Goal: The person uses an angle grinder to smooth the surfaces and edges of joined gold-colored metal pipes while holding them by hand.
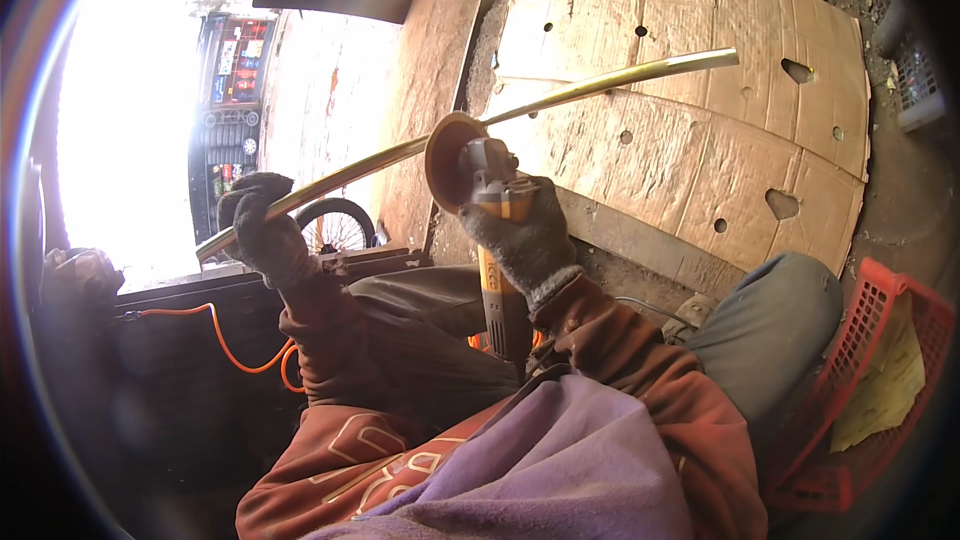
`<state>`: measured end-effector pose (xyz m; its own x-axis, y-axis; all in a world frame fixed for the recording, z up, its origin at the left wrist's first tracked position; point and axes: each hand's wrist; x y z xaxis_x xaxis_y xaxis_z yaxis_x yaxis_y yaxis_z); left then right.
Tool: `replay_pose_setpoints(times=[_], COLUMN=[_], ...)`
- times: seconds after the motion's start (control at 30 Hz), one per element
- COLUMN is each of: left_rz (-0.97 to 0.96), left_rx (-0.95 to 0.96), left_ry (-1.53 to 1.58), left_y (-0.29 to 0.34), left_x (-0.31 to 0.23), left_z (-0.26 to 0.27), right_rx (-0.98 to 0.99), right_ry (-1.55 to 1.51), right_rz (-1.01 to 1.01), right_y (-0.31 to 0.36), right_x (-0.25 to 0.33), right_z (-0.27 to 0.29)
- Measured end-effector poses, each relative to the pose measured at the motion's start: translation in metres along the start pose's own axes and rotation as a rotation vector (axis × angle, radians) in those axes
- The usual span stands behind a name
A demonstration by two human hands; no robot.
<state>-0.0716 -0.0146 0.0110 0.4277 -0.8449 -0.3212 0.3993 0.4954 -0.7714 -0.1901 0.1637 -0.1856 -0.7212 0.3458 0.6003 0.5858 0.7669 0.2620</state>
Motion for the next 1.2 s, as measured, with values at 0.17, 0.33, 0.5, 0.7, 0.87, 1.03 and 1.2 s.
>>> replay_pose_setpoints(times=[0.17, 0.33, 0.5, 0.7, 0.87, 1.03, 1.2], left_rz=[0.037, 0.025, -0.048, -0.007, 0.064, 0.095, 0.094], left_rx=[-0.002, -0.021, 0.033, 0.013, 0.032, 0.153, 0.088], left_ry=[-0.001, 0.005, -0.157, 0.25, 0.352, 0.428, 0.442], left_y=[-0.001, 0.001, 0.002, -0.008, -0.009, -0.009, -0.006], left_x=[-0.006, 0.006, 0.006, -0.014, -0.027, -0.016, -0.029], left_z=[-0.004, 0.0, 0.005, -0.016, -0.021, -0.005, -0.013], right_rx=[0.052, -0.004, 0.047, 0.017, 0.05, 0.04, -0.024], right_ry=[-0.04, -0.575, 0.031, 0.002, 0.032, 0.035, -0.055], right_rz=[0.043, -0.287, -0.026, 0.118, 0.001, -0.003, -0.129], right_y=[0.002, -0.009, 0.002, 0.007, 0.007, 0.01, 0.007], right_x=[0.007, -0.019, 0.001, 0.002, -0.004, -0.005, 0.01], right_z=[-0.01, 0.007, -0.004, -0.007, -0.003, -0.002, -0.006])
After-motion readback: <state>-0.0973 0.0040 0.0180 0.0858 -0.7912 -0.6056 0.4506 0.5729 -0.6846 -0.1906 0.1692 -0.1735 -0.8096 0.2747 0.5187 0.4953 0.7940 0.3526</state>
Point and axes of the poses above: each hand's wrist, its own y-axis away from the middle knuckle, its own z-axis out of the back of the hand, x = y × z, and after that the axes turned 4 degrees about -y, right-handed
